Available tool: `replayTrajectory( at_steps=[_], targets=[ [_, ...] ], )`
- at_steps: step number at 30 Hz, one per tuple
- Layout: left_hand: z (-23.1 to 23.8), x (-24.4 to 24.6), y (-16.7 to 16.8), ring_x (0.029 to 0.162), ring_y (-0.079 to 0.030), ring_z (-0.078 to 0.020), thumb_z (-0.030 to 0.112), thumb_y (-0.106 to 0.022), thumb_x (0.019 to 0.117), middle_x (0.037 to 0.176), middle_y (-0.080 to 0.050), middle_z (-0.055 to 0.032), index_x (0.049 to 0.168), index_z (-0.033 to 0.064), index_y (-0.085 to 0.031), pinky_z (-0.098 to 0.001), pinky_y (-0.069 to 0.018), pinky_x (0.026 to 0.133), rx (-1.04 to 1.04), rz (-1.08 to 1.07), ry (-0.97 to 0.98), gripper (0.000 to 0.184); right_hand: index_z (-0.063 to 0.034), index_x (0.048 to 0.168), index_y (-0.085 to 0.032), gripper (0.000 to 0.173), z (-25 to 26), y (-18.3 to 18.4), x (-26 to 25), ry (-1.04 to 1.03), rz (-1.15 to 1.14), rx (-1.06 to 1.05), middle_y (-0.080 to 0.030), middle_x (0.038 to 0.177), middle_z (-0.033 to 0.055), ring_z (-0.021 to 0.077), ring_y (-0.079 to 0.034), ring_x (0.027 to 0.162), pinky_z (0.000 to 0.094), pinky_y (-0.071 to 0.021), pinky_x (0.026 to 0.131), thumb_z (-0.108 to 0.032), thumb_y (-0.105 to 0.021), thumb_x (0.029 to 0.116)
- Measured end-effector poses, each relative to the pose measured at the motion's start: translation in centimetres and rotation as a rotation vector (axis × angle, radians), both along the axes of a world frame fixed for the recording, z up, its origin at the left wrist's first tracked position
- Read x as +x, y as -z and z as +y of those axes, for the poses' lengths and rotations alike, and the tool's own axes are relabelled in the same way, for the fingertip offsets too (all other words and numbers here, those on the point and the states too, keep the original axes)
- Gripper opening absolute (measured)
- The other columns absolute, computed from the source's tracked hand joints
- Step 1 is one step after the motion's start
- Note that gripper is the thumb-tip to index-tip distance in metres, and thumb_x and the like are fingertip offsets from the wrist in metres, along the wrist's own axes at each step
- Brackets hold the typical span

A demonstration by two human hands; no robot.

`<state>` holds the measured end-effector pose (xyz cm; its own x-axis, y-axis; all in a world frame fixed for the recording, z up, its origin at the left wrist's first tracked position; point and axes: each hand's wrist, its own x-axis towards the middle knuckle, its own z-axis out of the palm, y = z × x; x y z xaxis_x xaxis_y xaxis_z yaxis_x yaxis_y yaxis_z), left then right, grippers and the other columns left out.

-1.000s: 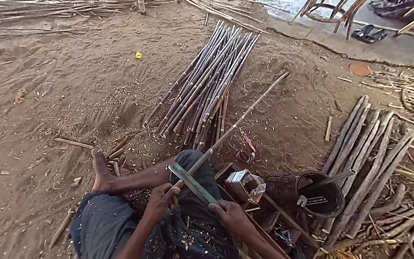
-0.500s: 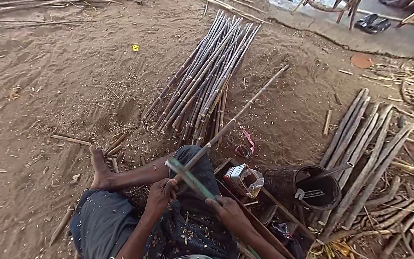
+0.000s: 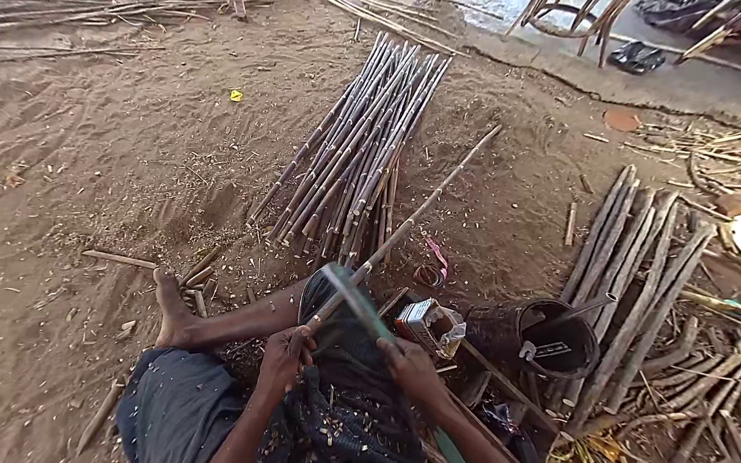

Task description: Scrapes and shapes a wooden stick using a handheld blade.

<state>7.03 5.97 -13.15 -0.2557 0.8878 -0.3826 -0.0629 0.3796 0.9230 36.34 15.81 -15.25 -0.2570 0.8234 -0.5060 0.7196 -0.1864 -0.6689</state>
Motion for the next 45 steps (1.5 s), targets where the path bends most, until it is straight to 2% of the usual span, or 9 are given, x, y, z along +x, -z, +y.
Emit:
replayTrajectory(
  at_steps=[5, 8, 17, 19, 22, 25, 29, 34, 45],
  targets=[
    [-0.3, -0.8, 0.8, 0.050, -0.060, -0.0179, 0.054, -0.059, 0.1001, 0.067, -0.068, -0.0058, 0.090, 0.0102, -0.074, -0.0315, -0.0515, 0.048, 0.033, 0.081, 0.062, 0.047, -0.0245, 0.079, -0.062, 0.060, -0.9, -1.6, -1.4, -0.220, -0.088, 0.103, -0.059, 0.069, -0.0025, 0.0164, -0.060, 0.064, 0.0471, -0.0525, 0.062, -0.081, -0.047, 0.0902],
    [0.0, -1.0, 1.1, 0.050, -0.060, -0.0176, 0.055, -0.062, 0.0980, 0.066, -0.068, -0.0044, 0.089, 0.0124, -0.074, -0.0324, -0.0520, 0.050, 0.009, 0.120, 0.088, 0.045, -0.0231, 0.086, -0.068, 0.061, 2.2, -0.9, -0.6, -0.064, -0.082, 0.086, -0.059, 0.066, 0.0006, 0.0187, -0.059, 0.058, 0.0471, -0.0525, 0.058, -0.081, -0.049, 0.0893],
    [0.0, -1.2, 1.4, 0.050, -0.059, -0.0174, 0.061, -0.067, 0.0923, 0.066, -0.067, -0.0043, 0.087, 0.0119, -0.072, -0.0318, -0.0501, 0.049, -0.007, 0.095, 0.105, 0.049, -0.0210, 0.085, -0.067, 0.062, 1.9, -0.7, -1.6, -0.189, -0.045, 0.078, -0.060, 0.067, 0.0005, 0.0186, -0.060, 0.059, 0.0472, -0.0535, 0.058, -0.080, -0.048, 0.0907],
    [-0.3, -1.4, 0.9, 0.054, -0.063, -0.0190, 0.057, -0.072, 0.0903, 0.072, -0.070, -0.0055, 0.096, 0.0114, -0.074, -0.0329, -0.0547, 0.052, 0.001, 0.077, 0.099, 0.046, -0.0234, 0.079, -0.062, 0.062, -0.1, -1.6, -2.2, -0.313, -0.077, 0.103, -0.058, 0.067, -0.0012, 0.0177, -0.060, 0.063, 0.0482, -0.0524, 0.061, -0.082, -0.046, 0.0896],
    [0.5, -1.5, -0.3, 0.062, -0.067, -0.0176, 0.052, -0.083, 0.0826, 0.083, -0.072, -0.0010, 0.117, 0.0183, -0.069, -0.0340, -0.0597, 0.057, -0.010, 0.171, 0.141, 0.050, -0.0202, 0.091, -0.069, 0.059, 4.1, -0.4, -0.2, -0.089, -0.017, 0.007, -0.059, 0.068, 0.0018, 0.0186, -0.058, 0.058, 0.0458, -0.0531, 0.059, -0.076, -0.050, 0.0925],
    [0.5, -1.1, -1.3, 0.061, -0.067, -0.0126, 0.051, -0.074, 0.0918, 0.078, -0.071, 0.0046, 0.109, 0.0209, -0.070, -0.0322, -0.0602, 0.059, -0.043, 0.320, 0.144, 0.035, -0.0151, 0.089, -0.068, 0.061, 5.4, 1.1, 0.6, 0.149, 0.021, 0.004, -0.056, 0.060, 0.0043, 0.0196, -0.052, 0.047, 0.0415, -0.0483, 0.046, -0.073, -0.049, 0.0955],
    [0.2, -0.8, -1.1, 0.054, -0.064, -0.0155, 0.050, -0.053, 0.1041, 0.072, -0.070, 0.0016, 0.099, 0.0158, -0.071, -0.0324, -0.0565, 0.053, -0.047, 0.256, 0.103, 0.039, -0.0254, 0.084, -0.064, 0.057, -0.5, 0.2, -0.3, -0.191, -0.067, 0.160, -0.059, 0.068, -0.0037, 0.0144, -0.060, 0.062, 0.0444, -0.0540, 0.061, -0.078, -0.045, 0.0934],
    [0.3, -0.2, -0.5, 0.050, -0.060, -0.0171, 0.049, -0.054, 0.1040, 0.068, -0.067, -0.0018, 0.094, 0.0133, -0.070, -0.0324, -0.0531, 0.049, -0.021, 0.207, 0.059, 0.040, -0.0192, 0.085, -0.065, 0.061, 0.6, 0.3, 0.2, -0.073, -0.014, 0.045, -0.057, 0.062, 0.0011, 0.0181, -0.056, 0.051, 0.0434, -0.0515, 0.051, -0.077, -0.048, 0.0932],
    [0.3, -1.0, -0.8, 0.055, -0.063, -0.0170, 0.049, -0.064, 0.0990, 0.071, -0.069, -0.0012, 0.100, 0.0139, -0.071, -0.0329, -0.0558, 0.053, -0.028, 0.220, 0.119, 0.036, -0.0239, 0.084, -0.065, 0.058, 1.5, -1.4, -1.1, -0.188, -0.064, 0.057, -0.059, 0.068, -0.0008, 0.0168, -0.059, 0.062, 0.0459, -0.0523, 0.062, -0.078, -0.048, 0.0916]
  ],
)
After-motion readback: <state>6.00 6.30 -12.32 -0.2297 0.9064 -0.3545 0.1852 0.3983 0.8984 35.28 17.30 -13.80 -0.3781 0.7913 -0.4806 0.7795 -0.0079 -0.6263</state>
